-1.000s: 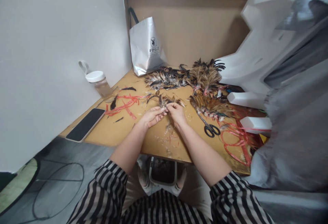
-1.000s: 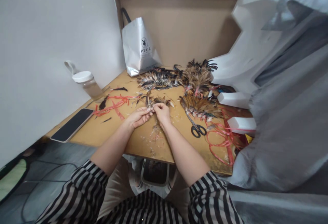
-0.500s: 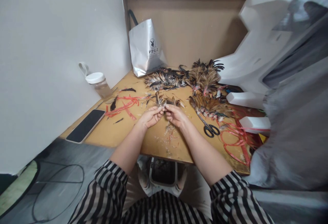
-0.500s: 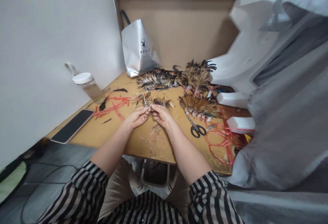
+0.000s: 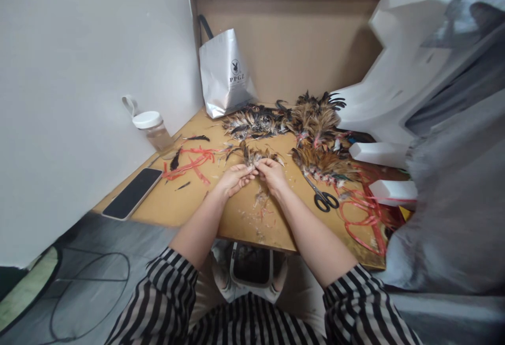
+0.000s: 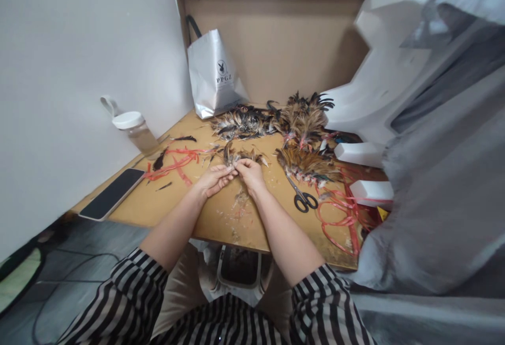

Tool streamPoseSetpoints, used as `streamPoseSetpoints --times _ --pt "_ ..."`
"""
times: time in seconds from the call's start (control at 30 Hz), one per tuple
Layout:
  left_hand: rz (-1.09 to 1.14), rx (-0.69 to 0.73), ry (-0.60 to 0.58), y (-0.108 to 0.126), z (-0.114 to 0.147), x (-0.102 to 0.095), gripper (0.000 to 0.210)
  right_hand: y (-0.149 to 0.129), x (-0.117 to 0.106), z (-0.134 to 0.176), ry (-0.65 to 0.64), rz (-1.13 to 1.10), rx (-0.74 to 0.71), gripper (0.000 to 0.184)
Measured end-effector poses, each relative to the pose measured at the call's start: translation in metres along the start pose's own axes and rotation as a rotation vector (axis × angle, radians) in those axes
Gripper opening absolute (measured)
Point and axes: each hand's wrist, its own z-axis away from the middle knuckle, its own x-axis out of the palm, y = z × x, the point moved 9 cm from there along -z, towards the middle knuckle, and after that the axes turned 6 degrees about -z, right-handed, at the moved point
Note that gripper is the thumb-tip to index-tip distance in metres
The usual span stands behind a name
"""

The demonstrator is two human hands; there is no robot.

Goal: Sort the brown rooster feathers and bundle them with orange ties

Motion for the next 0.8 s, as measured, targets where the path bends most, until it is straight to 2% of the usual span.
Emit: streamPoseSetpoints --times 0.33,0.63,0.8 --pt "-0.086 0.032 0.030 0.001 -0.002 -0.001 0.018 -0.002 -0.002 -0.003 0.021 0.114 -0.095 0.020" --pt "-0.267 0.098 0.083 0.008 0.000 -0.001 0.023 -0.003 0.000 0.000 0.010 0.134 -0.063 0.024" --pt "-0.202 0.168 0.179 0.019 0.001 -0.015 0.025 -0.018 -0.027 -0.009 0.170 0.197 -0.161 0.025"
